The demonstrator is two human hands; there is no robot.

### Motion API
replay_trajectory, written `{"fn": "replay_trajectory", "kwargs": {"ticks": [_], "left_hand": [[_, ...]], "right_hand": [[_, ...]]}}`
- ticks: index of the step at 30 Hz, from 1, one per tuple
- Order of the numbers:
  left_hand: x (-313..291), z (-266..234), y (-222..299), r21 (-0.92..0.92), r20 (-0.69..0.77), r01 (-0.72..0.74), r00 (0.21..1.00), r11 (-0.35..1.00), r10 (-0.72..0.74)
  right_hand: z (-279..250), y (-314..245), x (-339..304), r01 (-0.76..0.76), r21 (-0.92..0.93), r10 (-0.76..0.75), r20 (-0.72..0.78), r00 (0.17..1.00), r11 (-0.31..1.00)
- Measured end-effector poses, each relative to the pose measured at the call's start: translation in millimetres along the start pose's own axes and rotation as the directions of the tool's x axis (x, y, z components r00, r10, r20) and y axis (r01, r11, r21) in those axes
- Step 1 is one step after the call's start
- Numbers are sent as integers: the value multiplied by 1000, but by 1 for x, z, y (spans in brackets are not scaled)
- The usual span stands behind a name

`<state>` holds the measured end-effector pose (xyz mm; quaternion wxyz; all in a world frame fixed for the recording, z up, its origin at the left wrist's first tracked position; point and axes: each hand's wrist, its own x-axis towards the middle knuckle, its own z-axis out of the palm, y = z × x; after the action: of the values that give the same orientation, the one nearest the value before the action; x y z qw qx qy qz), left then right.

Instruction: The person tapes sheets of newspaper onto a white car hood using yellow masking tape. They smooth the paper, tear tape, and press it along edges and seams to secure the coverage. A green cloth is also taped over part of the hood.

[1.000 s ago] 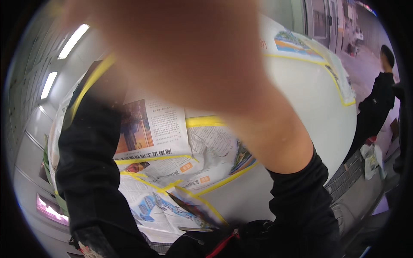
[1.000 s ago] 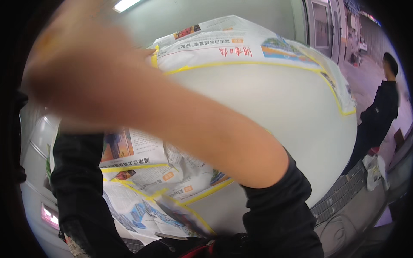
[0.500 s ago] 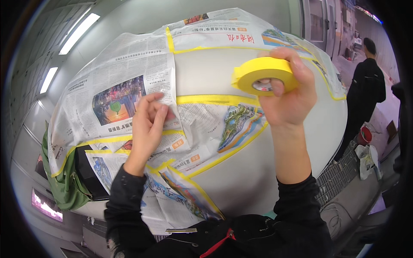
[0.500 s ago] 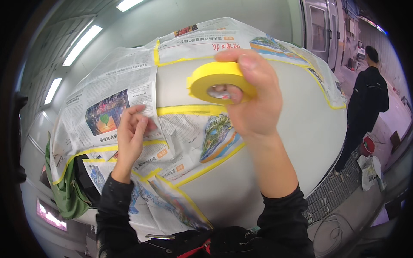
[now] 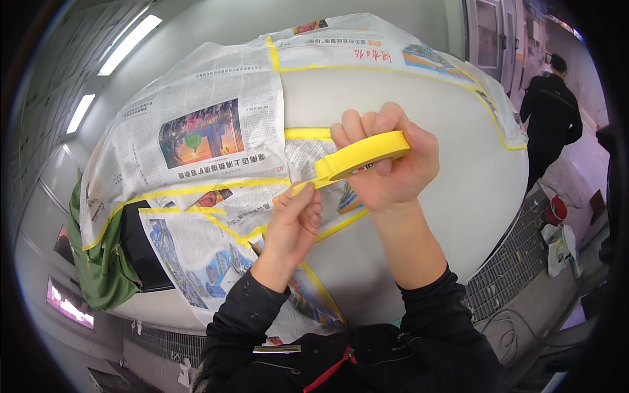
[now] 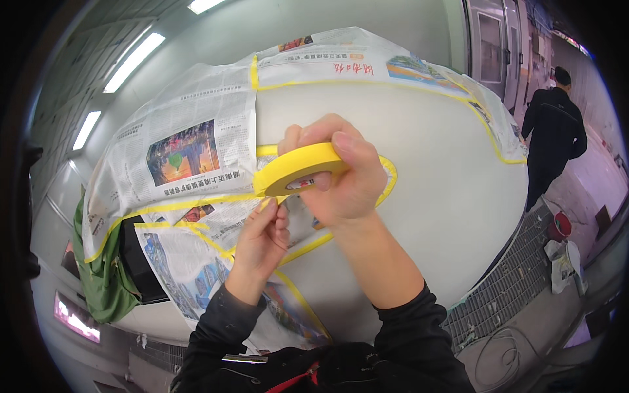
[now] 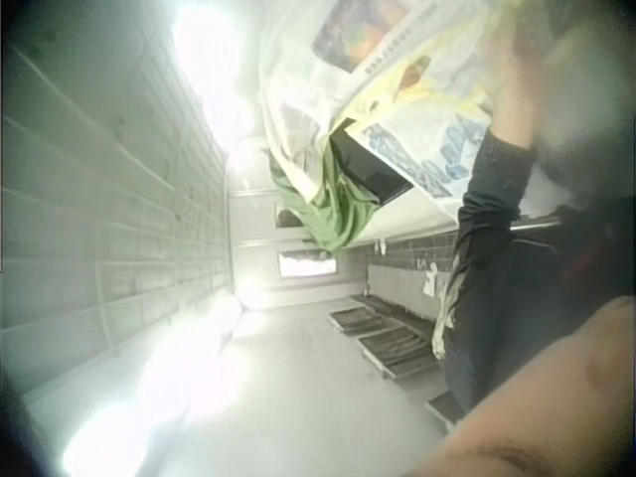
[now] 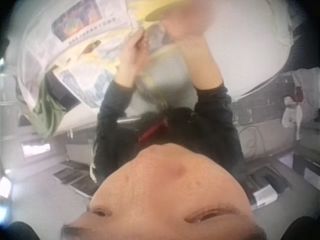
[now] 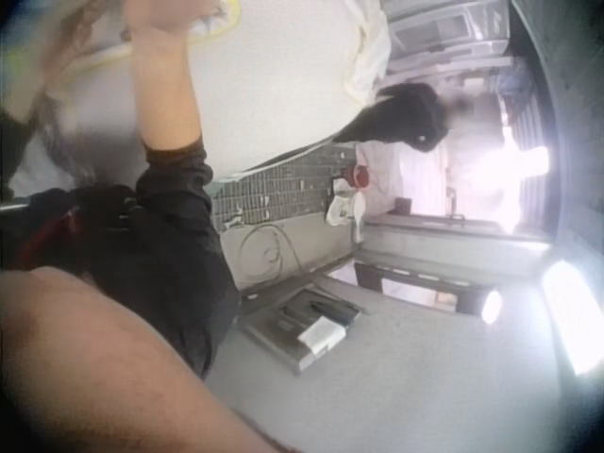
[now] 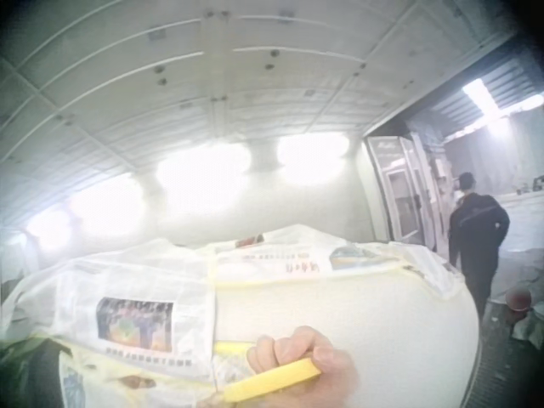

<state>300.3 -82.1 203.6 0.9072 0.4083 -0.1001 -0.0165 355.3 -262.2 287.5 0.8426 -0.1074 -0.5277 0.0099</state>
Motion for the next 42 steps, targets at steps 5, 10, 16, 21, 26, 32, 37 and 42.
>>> {"fn": "replay_trajectory", "kwargs": {"ticks": [5,10,16,21,26,32,37,42], "left_hand": [[16,-8,45,805,12,-379,781,457,625],[39,-6,105,920,371,-372,727,-123,579],[51,12,107,711,688,-485,629,-509,361],[57,16,98,702,686,-457,638,-545,349],[63,8,96,688,703,-474,623,-550,343],[70,0,90,813,572,-373,653,-447,497],[69,-9,93,432,889,-501,377,-750,261],[55,-15,95,419,861,-460,475,-783,181]], "right_hand": [[-1,-3,-62,-208,-455,98,-254,962,866],[12,30,-130,-648,-237,532,-407,742,723],[10,77,-147,-740,49,658,-499,564,671],[-1,90,-152,-853,6,727,-526,441,522],[-9,100,-152,-838,-128,639,-589,494,530],[-16,110,-150,-813,-209,563,-628,538,543],[-18,119,-149,-807,-173,550,-651,524,564],[-17,117,-146,-743,-423,429,-623,654,519]]}}
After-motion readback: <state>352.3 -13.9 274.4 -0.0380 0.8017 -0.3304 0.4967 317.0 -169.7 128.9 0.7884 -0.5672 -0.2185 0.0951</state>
